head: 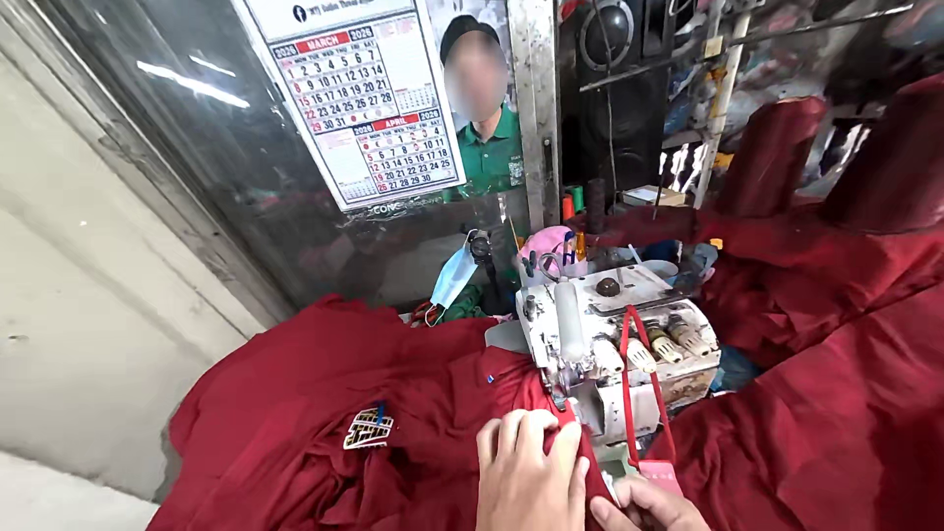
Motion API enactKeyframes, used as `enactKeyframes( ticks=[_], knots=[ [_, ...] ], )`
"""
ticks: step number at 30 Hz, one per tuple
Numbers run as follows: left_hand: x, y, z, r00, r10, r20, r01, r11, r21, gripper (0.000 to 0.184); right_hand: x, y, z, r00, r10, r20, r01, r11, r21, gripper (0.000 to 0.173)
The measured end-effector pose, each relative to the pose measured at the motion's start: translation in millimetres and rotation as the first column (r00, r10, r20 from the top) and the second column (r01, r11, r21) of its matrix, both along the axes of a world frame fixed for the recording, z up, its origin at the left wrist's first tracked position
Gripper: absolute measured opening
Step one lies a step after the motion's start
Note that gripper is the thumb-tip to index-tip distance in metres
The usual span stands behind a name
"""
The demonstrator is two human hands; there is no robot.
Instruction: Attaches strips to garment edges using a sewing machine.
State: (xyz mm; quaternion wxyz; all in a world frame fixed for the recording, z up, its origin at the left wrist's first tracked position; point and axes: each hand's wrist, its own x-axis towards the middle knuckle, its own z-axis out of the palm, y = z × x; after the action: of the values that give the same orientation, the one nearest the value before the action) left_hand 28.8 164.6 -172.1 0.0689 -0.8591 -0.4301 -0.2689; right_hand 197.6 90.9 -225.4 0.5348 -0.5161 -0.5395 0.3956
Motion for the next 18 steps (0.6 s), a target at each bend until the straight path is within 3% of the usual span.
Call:
enactKeyframes(
  ticks=[3, 7, 9, 11, 13, 15, 18],
  knots=[
    [-2.5, 15.0, 14.1, 0.999, 0.012, -0.045, -0.014, 0.999, -0.043, 0.029, -10.8, 17.4, 8.0, 0.996, -0.071, -0.060, 0.071, 0.997, -0.002, 0.021],
    [-23.5, 9.9, 43.2, 0.984, -0.059, 0.167, 0.068, 0.996, -0.050, 0.025, -23.4, 47.2, 16.4, 0.972, -0.234, -0.029, 0.232, 0.972, -0.046, 0.044],
    [-38.2, 6.6, 40.3, 0.966, -0.073, 0.250, 0.086, 0.996, -0.038, 0.023, -30.0, 62.8, 10.5, 0.951, -0.304, -0.054, 0.301, 0.952, -0.060, 0.059],
    [-56.9, 7.2, 35.4, 0.963, -0.079, 0.256, 0.099, 0.993, -0.069, 0.017, -34.4, 71.9, 8.2, 0.939, -0.335, -0.072, 0.330, 0.941, -0.080, 0.063],
    [-74.6, 6.9, 37.1, 0.958, -0.087, 0.274, 0.113, 0.991, -0.078, 0.016, -33.7, 74.3, 6.1, 0.939, -0.336, -0.076, 0.329, 0.940, -0.090, 0.063],
    [-93.8, 5.6, 46.5, 0.945, -0.090, 0.314, 0.114, 0.992, -0.060, 0.017, -28.1, 68.9, 8.9, 0.940, -0.342, 0.022, 0.342, 0.937, -0.064, 0.061],
    [-119.4, 7.3, 54.5, 0.907, -0.099, 0.410, 0.121, 0.992, -0.029, 0.017, -26.2, 49.9, 28.9, 0.825, -0.506, 0.252, 0.462, 0.860, 0.217, 0.031]
  ],
)
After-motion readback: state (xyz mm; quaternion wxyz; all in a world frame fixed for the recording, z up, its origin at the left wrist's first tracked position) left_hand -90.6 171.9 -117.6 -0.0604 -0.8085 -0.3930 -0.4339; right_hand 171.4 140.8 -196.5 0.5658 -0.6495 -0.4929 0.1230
